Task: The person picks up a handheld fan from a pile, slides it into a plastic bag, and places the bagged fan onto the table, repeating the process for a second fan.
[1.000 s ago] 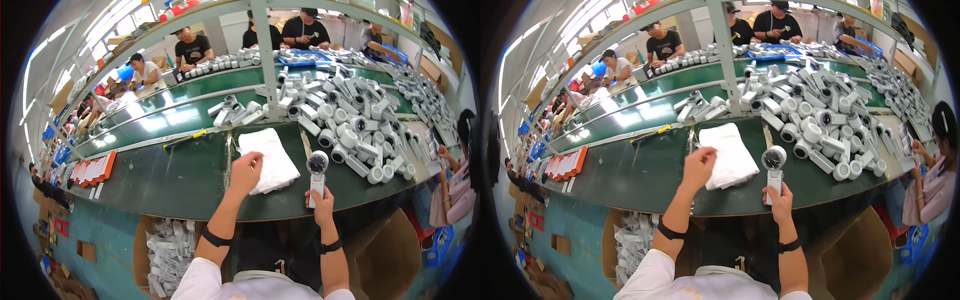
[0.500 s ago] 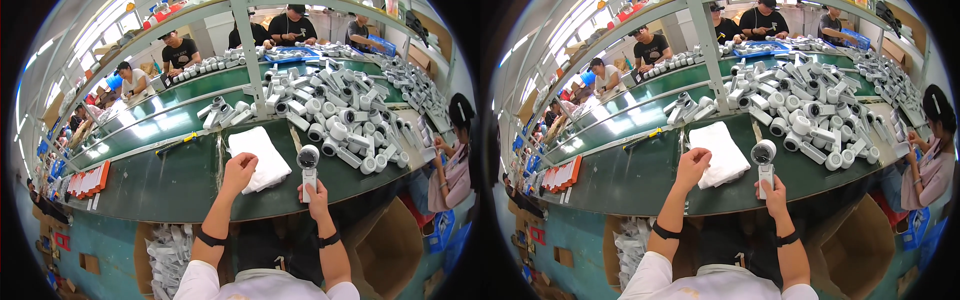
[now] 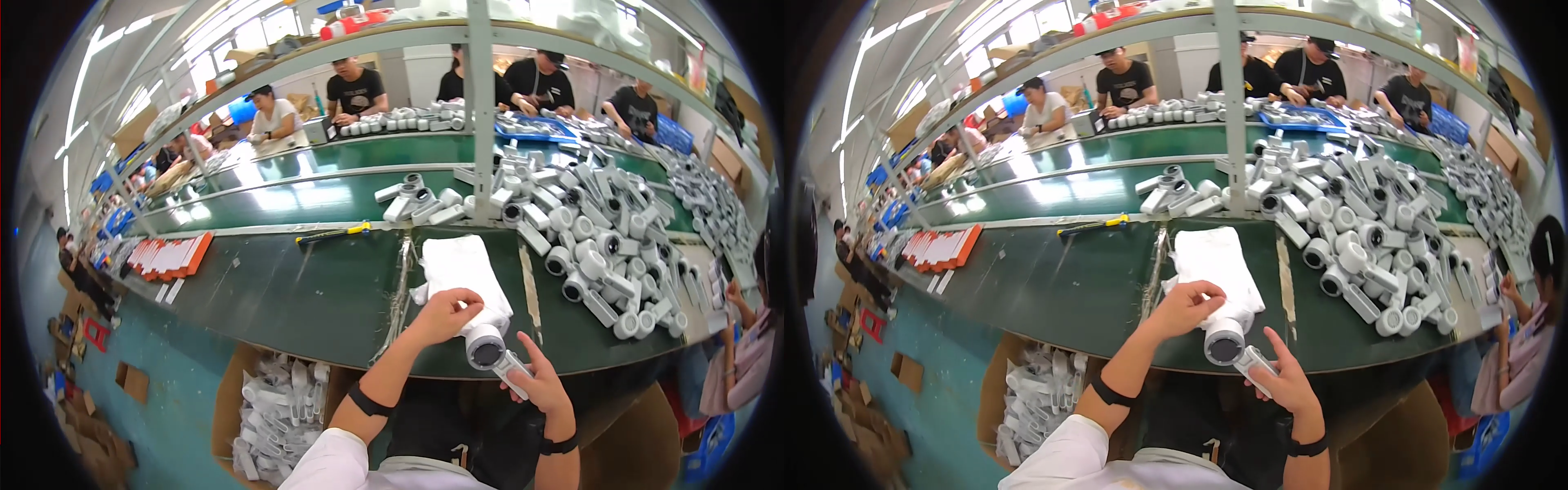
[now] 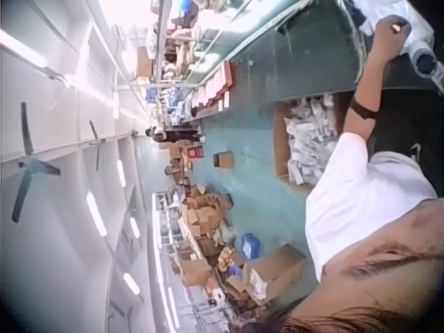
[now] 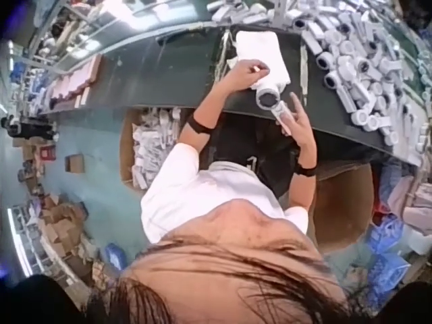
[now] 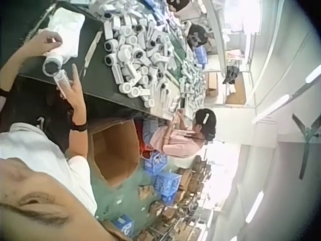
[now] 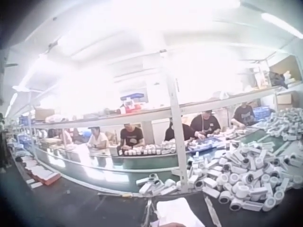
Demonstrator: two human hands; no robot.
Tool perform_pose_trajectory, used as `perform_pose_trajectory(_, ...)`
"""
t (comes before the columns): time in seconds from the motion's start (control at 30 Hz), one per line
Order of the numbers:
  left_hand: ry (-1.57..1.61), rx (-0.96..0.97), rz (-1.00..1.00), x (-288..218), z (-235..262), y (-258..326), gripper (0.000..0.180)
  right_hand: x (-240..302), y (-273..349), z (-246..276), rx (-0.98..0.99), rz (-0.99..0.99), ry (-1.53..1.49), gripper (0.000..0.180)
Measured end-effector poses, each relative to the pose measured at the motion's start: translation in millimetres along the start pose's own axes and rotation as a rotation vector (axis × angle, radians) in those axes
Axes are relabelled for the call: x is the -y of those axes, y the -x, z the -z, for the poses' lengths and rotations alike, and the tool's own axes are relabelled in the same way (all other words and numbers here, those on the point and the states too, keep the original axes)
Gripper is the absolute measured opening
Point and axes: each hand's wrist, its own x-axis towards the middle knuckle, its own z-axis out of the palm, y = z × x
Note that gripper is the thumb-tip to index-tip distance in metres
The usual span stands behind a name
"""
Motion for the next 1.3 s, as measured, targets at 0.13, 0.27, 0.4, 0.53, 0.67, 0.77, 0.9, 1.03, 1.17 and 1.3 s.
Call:
perform_pose_trajectory(0.13,0.115,0.1,0.039,1,8,10,0.014,13,-16,-7,0.04,-0.038,0.137,0.075)
perform_pose_trajectory(0.27,-0.059,0.007,-0.209,1,9,14,0.01,10,-30,-13,0.024,-0.063,0.168,0.068)
perform_pose_trajectory(0.4,-0.188,-0.072,-0.422,-11,1,21,0.008,6,-35,-23,-0.077,-0.035,0.09,0.062)
perform_pose_trajectory(0.53,-0.347,-0.052,-0.553,-12,-10,26,0.011,1,-34,-34,-0.164,0.028,0.061,0.064)
perform_pose_trajectory(0.67,-0.531,-0.058,-0.651,-21,-18,34,0.018,3,-31,-37,-0.17,0.038,0.096,0.066)
perform_pose_trajectory(0.77,-0.584,-0.054,-0.694,-27,-24,33,0.018,7,-33,-38,-0.206,0.067,0.063,0.067)
perform_pose_trajectory(0.9,-0.407,-0.013,-0.691,-28,-24,38,0.019,9,-38,-45,-0.23,0.205,-0.121,0.058)
perform_pose_trajectory(1.03,-0.087,-0.059,-0.501,-20,-29,44,0.017,16,-38,-50,-0.31,0.234,-0.23,0.059)
perform_pose_trajectory(1.17,0.055,0.048,-0.436,-17,-43,51,0.01,4,-46,-46,-0.33,0.292,-0.361,0.065)
perform_pose_trajectory(1.3,0.145,0.103,-0.398,-9,-53,61,0.008,-14,-61,-46,-0.396,0.351,-0.42,0.063)
